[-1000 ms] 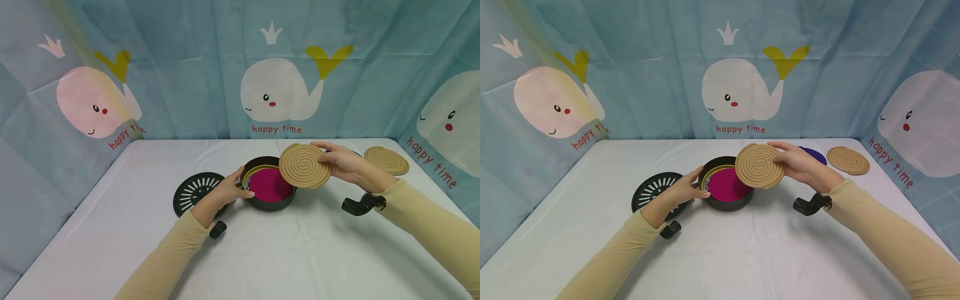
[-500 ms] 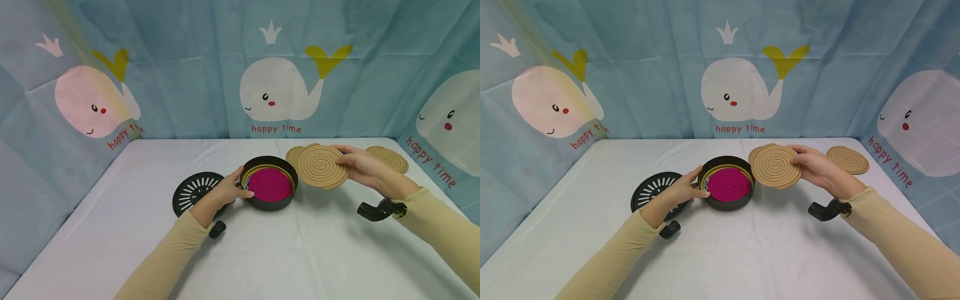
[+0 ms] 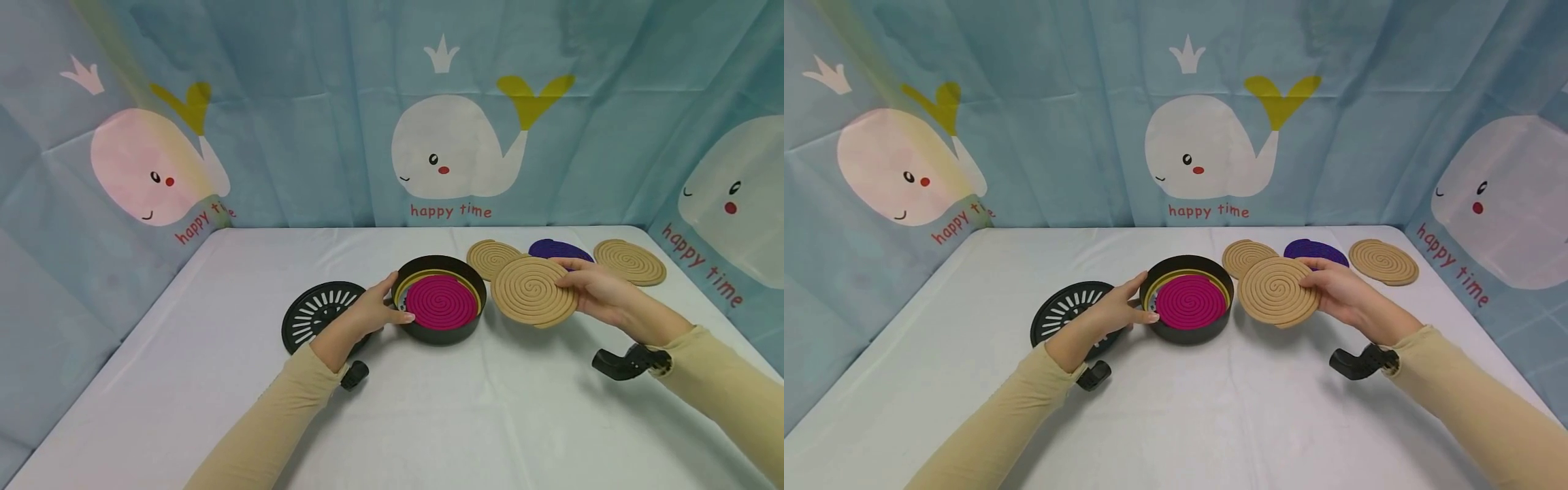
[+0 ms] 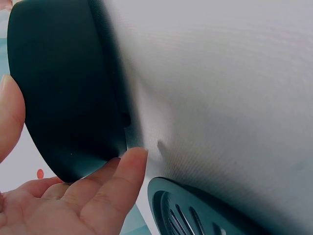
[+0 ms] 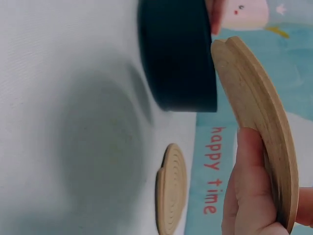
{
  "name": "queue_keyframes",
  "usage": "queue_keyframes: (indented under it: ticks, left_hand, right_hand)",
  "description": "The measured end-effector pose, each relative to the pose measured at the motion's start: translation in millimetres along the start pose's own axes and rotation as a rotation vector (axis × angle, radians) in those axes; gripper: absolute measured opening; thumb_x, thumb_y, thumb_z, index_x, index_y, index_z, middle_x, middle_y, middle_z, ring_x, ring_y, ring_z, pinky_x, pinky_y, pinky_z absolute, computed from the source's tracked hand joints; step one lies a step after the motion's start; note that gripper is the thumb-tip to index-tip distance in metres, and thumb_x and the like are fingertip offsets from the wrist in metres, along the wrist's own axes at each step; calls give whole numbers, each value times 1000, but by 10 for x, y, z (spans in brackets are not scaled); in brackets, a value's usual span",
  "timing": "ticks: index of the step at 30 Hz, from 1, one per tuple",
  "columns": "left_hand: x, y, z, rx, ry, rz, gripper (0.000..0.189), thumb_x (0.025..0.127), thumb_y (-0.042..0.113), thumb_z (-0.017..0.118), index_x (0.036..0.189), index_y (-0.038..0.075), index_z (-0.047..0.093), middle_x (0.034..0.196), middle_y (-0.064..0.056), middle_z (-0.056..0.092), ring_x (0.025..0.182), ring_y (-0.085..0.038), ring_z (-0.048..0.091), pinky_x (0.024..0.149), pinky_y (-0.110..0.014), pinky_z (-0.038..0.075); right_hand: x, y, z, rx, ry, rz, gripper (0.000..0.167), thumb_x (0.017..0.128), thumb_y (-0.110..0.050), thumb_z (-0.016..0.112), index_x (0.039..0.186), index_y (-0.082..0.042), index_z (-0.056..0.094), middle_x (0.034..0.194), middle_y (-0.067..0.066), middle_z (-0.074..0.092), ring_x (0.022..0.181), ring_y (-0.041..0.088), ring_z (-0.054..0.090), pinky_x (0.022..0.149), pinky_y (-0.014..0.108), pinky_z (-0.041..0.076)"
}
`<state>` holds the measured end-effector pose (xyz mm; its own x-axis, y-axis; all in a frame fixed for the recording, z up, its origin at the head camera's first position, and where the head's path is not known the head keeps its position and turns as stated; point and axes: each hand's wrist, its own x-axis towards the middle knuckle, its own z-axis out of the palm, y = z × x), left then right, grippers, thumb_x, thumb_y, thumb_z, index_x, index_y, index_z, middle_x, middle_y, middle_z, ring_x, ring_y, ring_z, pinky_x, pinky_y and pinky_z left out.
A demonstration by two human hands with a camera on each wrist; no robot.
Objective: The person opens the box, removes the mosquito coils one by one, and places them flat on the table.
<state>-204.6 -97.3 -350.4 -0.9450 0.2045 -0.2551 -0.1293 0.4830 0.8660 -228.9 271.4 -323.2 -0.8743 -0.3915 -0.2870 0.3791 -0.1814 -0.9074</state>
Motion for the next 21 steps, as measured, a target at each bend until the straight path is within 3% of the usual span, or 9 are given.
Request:
queue_keyframes:
  ticks: [4,11,18,21]
  left_hand:
    - [5,0,-2,5,1,-1,93,85,9,76,157,14,18,158,-16,22,145,-33,20,112,-51,28]
    - [15,-4,-3,22,-6,2,93,85,11,76,157,15,17,159,-15,21,145,-32,19,114,-51,23]
    - [15,-5,-6,21,-4,6,94,85,11,76,157,15,17,159,-15,20,145,-32,19,115,-51,21]
    - [12,-6,-4,23,-3,2,93,85,11,76,157,15,17,159,-16,20,145,-32,18,115,-51,20]
  right_hand:
    - [-2,78,-35,-16,3,1,42,97,11,37,135,-3,29,101,6,65,90,15,68,76,31,57]
    - [-18,252,-59,-101,14,14,58,96,9,40,145,7,10,101,4,62,89,12,67,76,27,57]
    - [-7,382,-62,-130,0,44,46,97,6,42,138,4,21,99,4,63,87,12,67,74,29,56]
    - [-1,419,-64,-134,-6,59,51,98,6,41,141,7,15,99,5,63,87,13,67,75,30,57]
